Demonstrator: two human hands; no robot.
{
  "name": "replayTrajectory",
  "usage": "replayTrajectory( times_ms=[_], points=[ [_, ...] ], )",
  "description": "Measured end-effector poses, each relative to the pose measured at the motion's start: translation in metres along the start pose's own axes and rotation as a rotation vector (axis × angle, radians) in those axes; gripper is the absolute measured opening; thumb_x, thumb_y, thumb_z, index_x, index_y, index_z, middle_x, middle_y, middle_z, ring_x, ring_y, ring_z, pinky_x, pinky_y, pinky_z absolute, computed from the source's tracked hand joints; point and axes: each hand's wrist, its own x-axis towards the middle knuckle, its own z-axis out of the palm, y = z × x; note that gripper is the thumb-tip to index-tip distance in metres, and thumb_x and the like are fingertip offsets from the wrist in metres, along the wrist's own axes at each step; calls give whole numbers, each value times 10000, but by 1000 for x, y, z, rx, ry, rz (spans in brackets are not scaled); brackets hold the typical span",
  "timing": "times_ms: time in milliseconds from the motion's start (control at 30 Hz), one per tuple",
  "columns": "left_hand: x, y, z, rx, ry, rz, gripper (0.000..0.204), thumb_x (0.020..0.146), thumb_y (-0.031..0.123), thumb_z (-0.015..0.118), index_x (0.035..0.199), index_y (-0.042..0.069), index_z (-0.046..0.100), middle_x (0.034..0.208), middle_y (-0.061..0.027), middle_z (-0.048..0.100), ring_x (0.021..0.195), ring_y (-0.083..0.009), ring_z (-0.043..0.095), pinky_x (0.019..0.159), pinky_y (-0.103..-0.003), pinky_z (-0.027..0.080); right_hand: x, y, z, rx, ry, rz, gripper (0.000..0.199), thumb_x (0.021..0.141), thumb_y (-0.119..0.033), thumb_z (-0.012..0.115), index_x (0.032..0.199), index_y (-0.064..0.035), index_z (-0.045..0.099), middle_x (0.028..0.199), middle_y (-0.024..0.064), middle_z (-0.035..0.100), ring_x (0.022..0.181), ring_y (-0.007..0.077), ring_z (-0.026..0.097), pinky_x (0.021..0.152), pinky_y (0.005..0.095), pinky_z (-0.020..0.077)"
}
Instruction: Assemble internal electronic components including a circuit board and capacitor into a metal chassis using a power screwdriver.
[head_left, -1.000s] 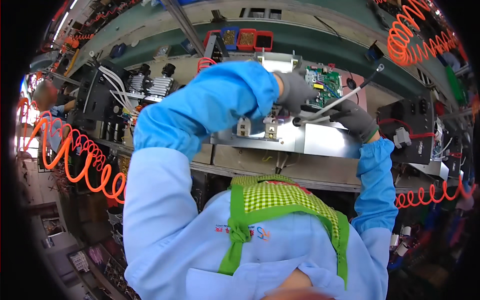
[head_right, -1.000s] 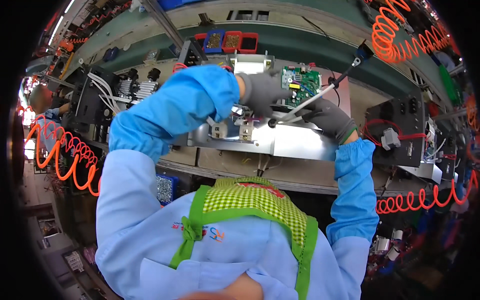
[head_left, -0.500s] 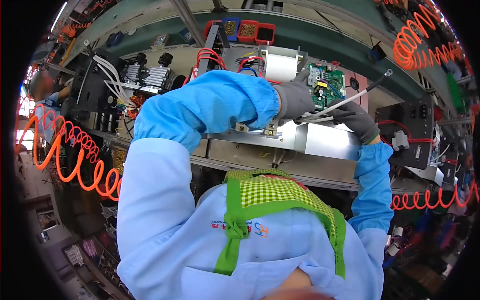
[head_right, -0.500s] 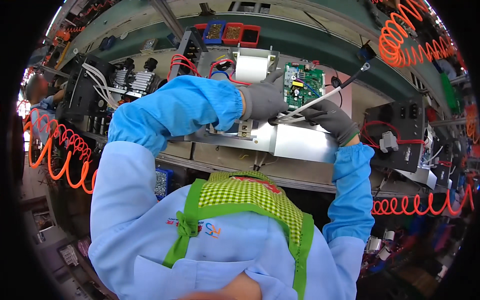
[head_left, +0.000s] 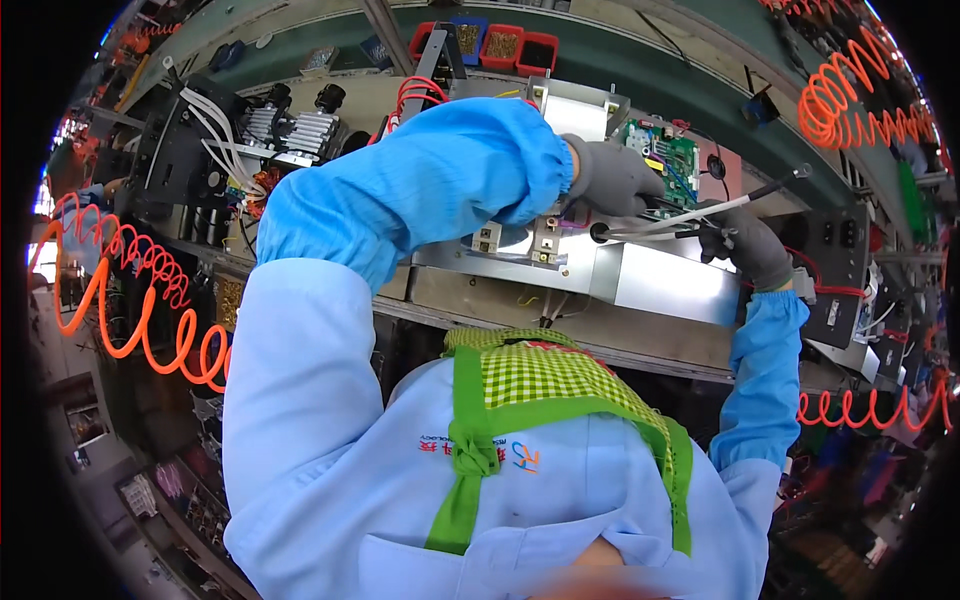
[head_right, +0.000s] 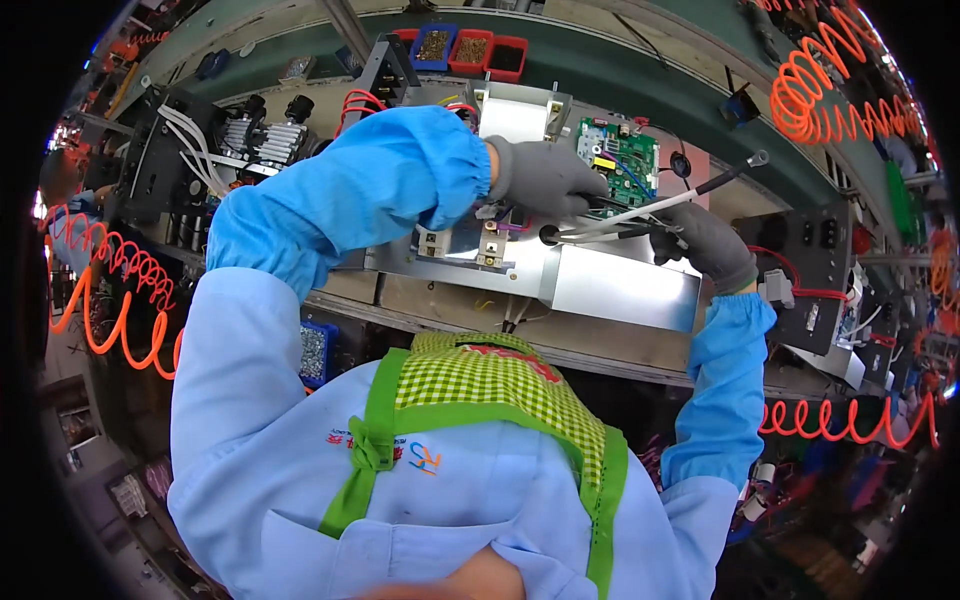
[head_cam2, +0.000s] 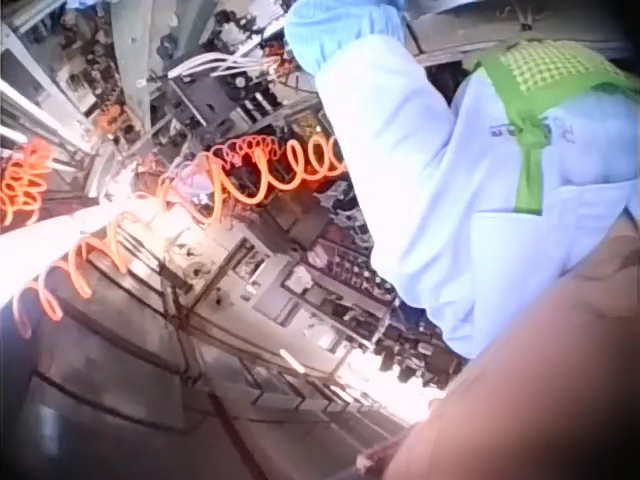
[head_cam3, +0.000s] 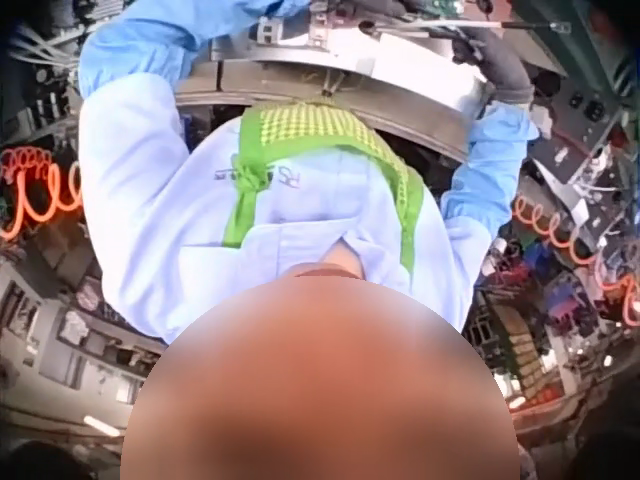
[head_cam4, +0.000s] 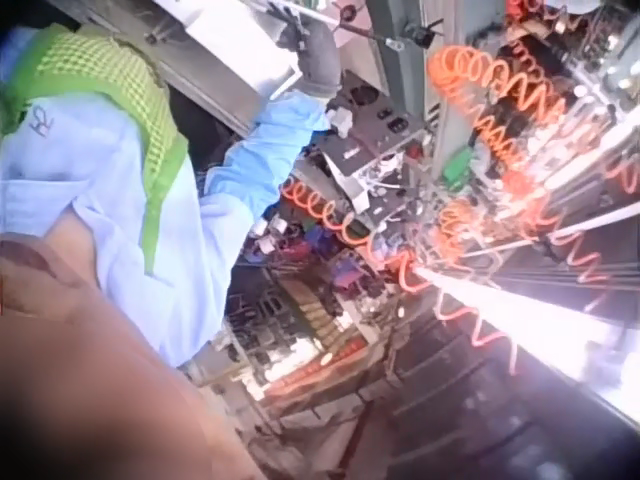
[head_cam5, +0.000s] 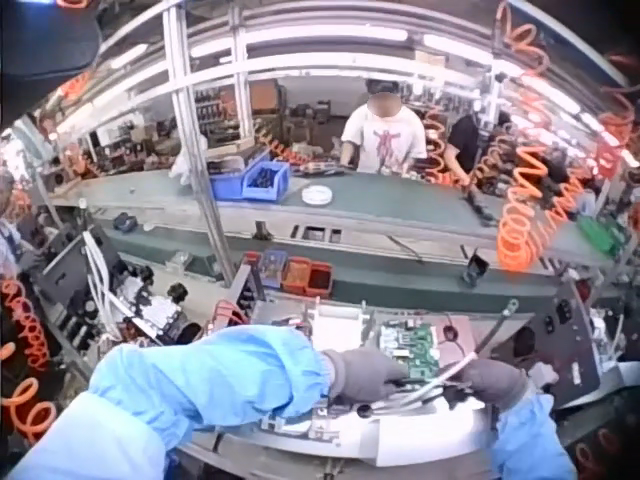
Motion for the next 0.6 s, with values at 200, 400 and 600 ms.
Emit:
replayTrajectory(
  times_ms=[200,400,600],
  points=[
    [6,1,9,-153,58,-117,413,824,251,530,1224,148,560,1091,-167,639,1033,-332,610,915,-424,452,-8,-23,23,-181,320,58,409,904,-200,574,1256,4,532,1029,63,625,925,130,596,781,285,515],
    [20,-2,18,-55,-142,49,401,883,247,486,1269,142,511,1119,-202,611,1065,-366,569,930,-443,435,-8,-2,16,-147,409,23,335,927,-245,567,1164,-9,587,937,36,637,822,96,594,725,244,508],
    [1,10,-9,-381,-58,-155,397,920,314,489,1259,119,560,1056,-116,667,871,-209,673,869,-367,491,-2,20,13,-271,489,207,252,908,-198,585,1055,0,636,873,31,634,718,96,568,671,239,474]
  ],
)
